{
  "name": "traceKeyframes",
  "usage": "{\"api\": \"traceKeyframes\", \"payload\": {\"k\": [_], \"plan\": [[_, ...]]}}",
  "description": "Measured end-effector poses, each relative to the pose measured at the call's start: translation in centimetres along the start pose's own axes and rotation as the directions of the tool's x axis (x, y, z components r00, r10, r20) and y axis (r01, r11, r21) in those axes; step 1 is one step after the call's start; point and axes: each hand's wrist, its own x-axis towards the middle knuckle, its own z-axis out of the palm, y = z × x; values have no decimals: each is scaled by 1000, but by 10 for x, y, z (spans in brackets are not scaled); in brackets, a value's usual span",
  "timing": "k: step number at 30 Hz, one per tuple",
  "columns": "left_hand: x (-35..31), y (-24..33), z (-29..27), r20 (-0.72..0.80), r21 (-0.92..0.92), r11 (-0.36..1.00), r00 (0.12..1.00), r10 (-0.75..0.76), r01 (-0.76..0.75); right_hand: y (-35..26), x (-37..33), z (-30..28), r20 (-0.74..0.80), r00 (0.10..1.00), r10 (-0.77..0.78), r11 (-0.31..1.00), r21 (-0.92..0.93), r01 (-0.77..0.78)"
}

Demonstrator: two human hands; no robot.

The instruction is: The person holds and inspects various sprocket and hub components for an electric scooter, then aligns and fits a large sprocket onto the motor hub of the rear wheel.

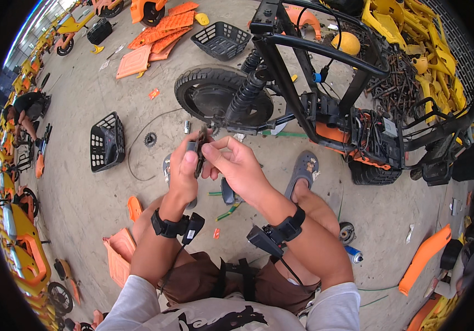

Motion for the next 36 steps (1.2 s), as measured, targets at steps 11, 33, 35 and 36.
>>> {"api": "traceKeyframes", "payload": {"k": [11,33,35,36], "plan": [[7,0,4,-64,-311,937,980,-190,161,-5,-2,15,-98,967,-237,949,-236,208],[8,21,-6,-40,247,938,964,261,-244,-15,-3,-9,22,978,-205,938,-281,203],[9,24,-5,-39,261,932,962,269,-250,-17,-4,-8,-14,995,-96,995,-10,95],[10,25,-5,-54,256,927,953,298,-276,-16,-4,-6,8,993,-114,993,30,114]]}}
